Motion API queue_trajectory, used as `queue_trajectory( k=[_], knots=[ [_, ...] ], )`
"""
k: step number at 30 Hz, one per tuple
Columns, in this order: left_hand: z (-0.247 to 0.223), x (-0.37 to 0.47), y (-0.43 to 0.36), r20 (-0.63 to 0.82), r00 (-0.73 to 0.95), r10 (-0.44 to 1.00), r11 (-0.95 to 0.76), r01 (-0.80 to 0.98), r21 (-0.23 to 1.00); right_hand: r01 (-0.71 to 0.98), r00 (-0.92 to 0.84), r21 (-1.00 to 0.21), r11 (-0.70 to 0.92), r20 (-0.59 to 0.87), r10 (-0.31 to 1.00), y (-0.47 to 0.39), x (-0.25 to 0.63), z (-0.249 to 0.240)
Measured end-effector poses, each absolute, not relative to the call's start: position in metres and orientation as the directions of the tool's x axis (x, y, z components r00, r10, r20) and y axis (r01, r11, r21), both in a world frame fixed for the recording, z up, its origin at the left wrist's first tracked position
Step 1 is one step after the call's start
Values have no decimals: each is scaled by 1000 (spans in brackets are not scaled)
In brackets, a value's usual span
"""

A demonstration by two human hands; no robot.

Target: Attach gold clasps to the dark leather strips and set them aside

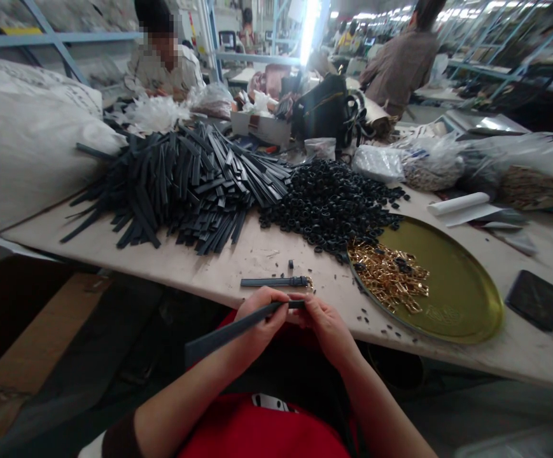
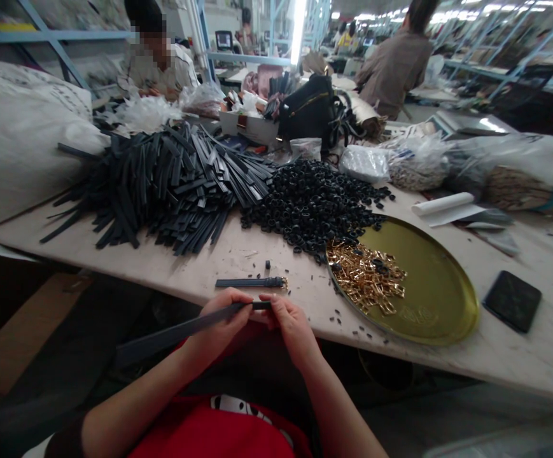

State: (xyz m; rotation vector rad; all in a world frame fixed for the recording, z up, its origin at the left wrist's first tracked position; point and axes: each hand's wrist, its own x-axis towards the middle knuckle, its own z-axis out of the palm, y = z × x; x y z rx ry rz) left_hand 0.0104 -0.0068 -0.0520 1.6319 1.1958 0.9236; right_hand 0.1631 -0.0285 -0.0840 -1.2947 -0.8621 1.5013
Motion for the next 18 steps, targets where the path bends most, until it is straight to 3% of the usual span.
queue_trajectory(
  k=[4,7,12,14,18],
  knots=[
    [-57,14,-12,91,350,932,-215,335,917,-98,21,-952,-289,-293,956,-32,162,-88],
    [-60,16,-12,-59,278,959,-19,271,962,-186,-33,-931,-313,-313,949,-36,161,-87],
    [-64,15,-7,-314,323,893,354,-73,932,-244,-117,-906,-346,-326,938,-39,164,-79],
    [-63,16,-6,-322,327,888,369,-90,925,-222,-105,-917,-333,-317,943,-37,166,-80],
    [-61,17,-6,-225,237,945,206,103,973,-273,-62,-899,-342,-339,939,-33,165,-88]
  ],
)
